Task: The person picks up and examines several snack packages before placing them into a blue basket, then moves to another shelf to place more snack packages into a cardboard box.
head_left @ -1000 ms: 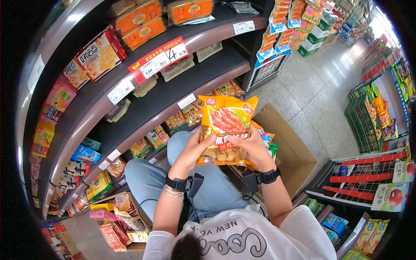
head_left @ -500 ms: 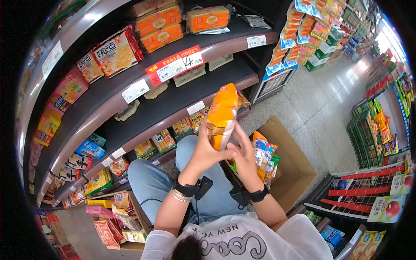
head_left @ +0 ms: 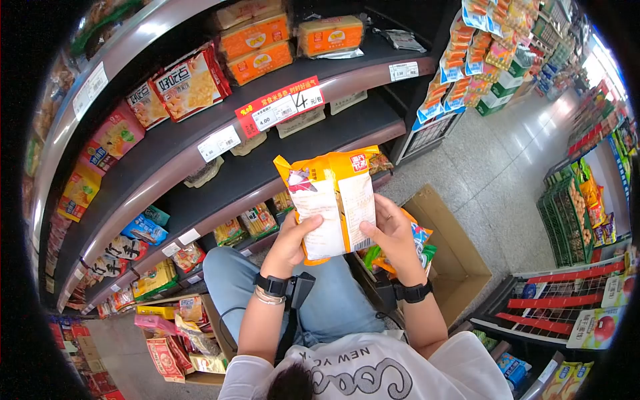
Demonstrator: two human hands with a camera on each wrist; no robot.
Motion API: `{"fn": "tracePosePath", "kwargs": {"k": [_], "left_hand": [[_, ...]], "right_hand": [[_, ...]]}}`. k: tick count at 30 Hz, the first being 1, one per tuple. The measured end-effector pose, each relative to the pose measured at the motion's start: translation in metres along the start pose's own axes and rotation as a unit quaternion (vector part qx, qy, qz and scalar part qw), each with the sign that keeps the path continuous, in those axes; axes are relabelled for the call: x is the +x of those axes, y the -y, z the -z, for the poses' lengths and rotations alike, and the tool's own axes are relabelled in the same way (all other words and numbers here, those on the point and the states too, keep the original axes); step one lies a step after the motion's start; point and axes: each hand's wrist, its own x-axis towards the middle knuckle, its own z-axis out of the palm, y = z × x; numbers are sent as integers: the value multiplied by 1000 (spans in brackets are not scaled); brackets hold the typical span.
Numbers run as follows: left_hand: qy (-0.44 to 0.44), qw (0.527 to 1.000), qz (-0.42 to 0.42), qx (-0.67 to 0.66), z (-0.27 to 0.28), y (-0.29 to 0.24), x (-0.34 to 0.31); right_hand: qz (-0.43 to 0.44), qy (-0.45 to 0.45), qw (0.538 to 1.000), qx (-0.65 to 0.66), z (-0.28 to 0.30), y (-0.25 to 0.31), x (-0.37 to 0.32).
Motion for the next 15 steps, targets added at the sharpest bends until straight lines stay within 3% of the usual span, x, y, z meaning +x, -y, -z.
{"fn": "tracePosePath", "kwargs": {"k": [4,7,11,13,15], "left_hand": [[-10,999,-37,30,-9,-3,0],[-24,987,-117,108,-23,-12,2],[-24,964,-177,199,-30,-20,-3],[68,955,-189,217,-34,-34,-11],[49,981,-69,172,-42,-54,-30]], "right_hand": [[44,-44,998,-33,-5,-5,2],[102,-94,969,-206,-15,-6,-1],[157,-16,942,-297,-38,10,-2],[146,2,959,-245,-47,11,2],[118,3,979,-163,-52,16,4]]}}
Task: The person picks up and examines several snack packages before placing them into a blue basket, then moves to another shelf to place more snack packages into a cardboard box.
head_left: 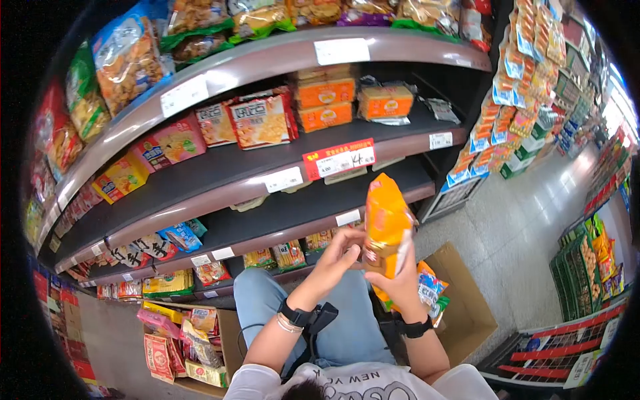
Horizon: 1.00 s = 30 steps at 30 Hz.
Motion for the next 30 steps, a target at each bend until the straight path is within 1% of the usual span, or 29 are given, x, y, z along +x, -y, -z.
{"fn": "tracePosePath", "kwargs": {"k": [3,6,7,8,10,11,14,15,18,19,21,22,24,26,28,29,30], "left_hand": [[-16,981,-101,163,19,-9,-3],[-52,956,-140,251,32,-33,-11],[-50,959,-111,256,39,-42,-13],[-14,975,-110,192,39,-51,-16],[63,990,-108,62,36,-69,-24],[70,995,-55,42,44,-72,-30],[20,992,-118,34,42,-91,-33],[-14,990,-139,34,35,-102,-33],[-82,970,-197,116,32,-126,-28],[-98,960,-220,142,32,-132,-23],[-89,950,-263,141,19,-154,-17],[-85,945,-284,140,12,-168,-14],[-52,936,-309,158,1,-201,-6],[-82,919,-298,245,-6,-238,4],[-65,917,-304,250,-14,-270,18],[-67,917,-310,242,-15,-284,29],[-70,916,-317,234,-16,-297,40]], "right_hand": [[-75,42,989,120,0,21,7],[-130,83,972,179,-5,35,8],[-152,85,957,234,-10,42,7],[-155,103,945,270,-15,44,8],[-160,138,917,339,-25,49,13],[-145,164,919,327,-29,46,18],[-13,135,964,227,-47,56,46],[6,108,971,215,-53,56,53],[105,111,972,180,-62,81,75],[120,114,978,129,-63,91,82],[147,119,982,27,-64,114,99],[174,111,976,63,-65,125,109],[189,127,964,133,-63,152,133],[227,130,959,112,-59,177,164],[219,136,959,115,-57,201,189],[240,132,957,92,-55,207,207],[221,137,961,98,-56,221,218]]}}
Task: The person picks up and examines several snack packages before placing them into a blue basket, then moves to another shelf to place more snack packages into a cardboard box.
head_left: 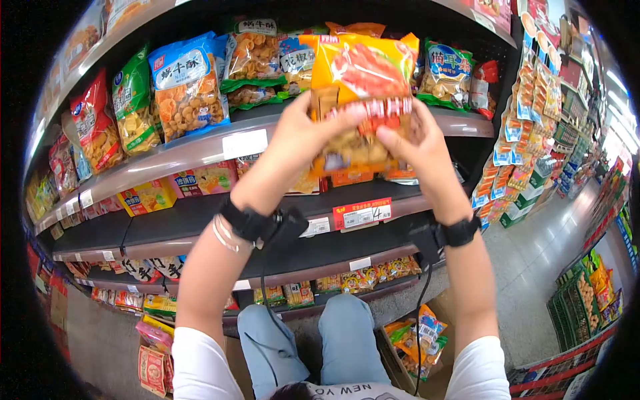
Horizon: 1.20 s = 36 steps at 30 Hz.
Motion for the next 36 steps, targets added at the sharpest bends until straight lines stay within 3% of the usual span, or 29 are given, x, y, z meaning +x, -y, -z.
{"fn": "tracePosePath", "kwargs": {"k": [2,6,8,12,13,16,17,19,23,26,32,36], "left_hand": [[-25,999,-25,22,4,-2,33],[-28,992,-55,111,1,-15,73],[-33,989,-55,130,8,-1,105],[-95,945,-66,307,14,21,151],[-87,949,-83,292,14,27,157],[-18,963,88,255,15,32,166],[-70,949,110,288,10,36,168],[-85,951,113,275,8,41,170],[-87,961,119,233,7,41,177],[-55,964,121,229,7,41,179],[-27,957,179,228,6,45,184],[-48,943,160,287,6,46,183]], "right_hand": [[-4,18,1000,23,12,-1,34],[96,-14,993,-73,30,-21,91],[86,-17,991,-102,39,-30,111],[52,-34,992,-109,50,-48,136],[49,-39,989,-133,56,-59,145],[46,-83,967,-235,67,-89,160],[42,-96,961,-255,69,-98,162],[67,-131,928,-344,64,-96,158],[18,-113,916,-384,60,-84,158],[70,-97,893,-433,65,-97,166],[39,-61,947,-314,66,-111,168],[62,-80,928,-360,70,-103,166]]}}
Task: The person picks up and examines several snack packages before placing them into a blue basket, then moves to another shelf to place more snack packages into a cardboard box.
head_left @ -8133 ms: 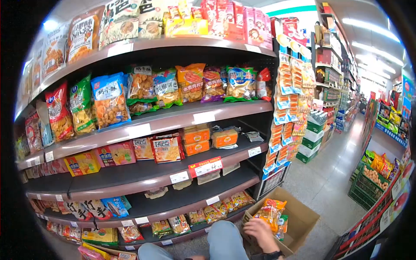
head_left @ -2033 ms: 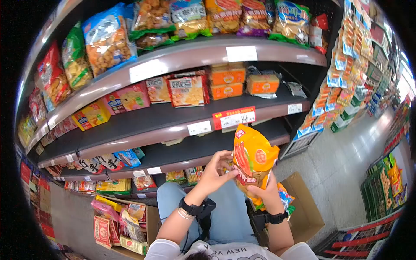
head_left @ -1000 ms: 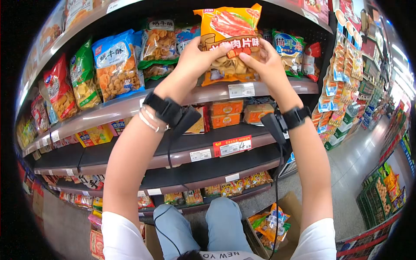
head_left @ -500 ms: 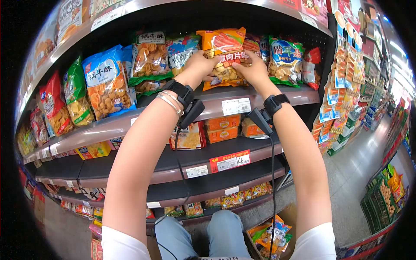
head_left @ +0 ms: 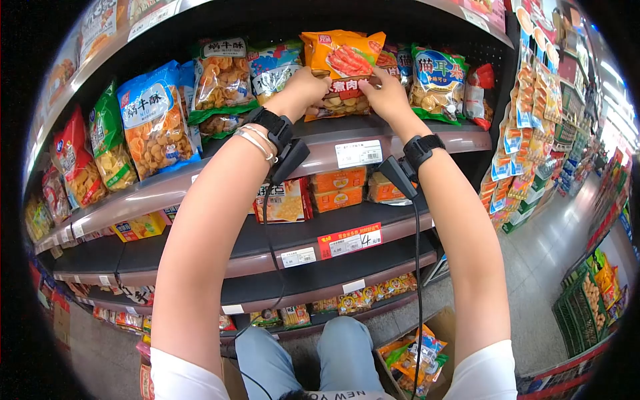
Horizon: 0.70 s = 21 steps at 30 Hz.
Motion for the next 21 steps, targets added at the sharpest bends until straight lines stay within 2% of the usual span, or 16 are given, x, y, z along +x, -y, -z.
{"fn": "tracePosePath", "kwargs": {"k": [4,7,10,12,13,16,17,19,20,21], "left_hand": [[-17,999,9,-33,3,2,7],[-21,995,19,-94,4,8,14],[-27,989,15,-145,1,15,14],[-53,984,1,-169,1,16,11],[-36,983,0,-178,3,16,8],[-49,990,17,-128,4,4,-12],[-81,990,5,-118,2,2,-18],[-64,996,-4,-67,6,4,-10],[-55,998,-7,-41,6,6,-6],[-88,995,1,-35,1,5,-8]], "right_hand": [[-9,-94,994,53,-4,-4,3],[-13,-102,994,21,-3,-1,-1],[-3,-29,1000,-2,-8,-5,-1],[0,-24,1000,10,-10,-6,-3],[-4,-17,1000,14,-10,-5,-6],[-25,3,998,50,7,7,-14],[-16,-12,998,61,8,1,-13],[-19,-24,995,100,14,-1,-15],[1,-31,997,68,18,4,-18],[12,-20,997,74,19,7,-23]]}}
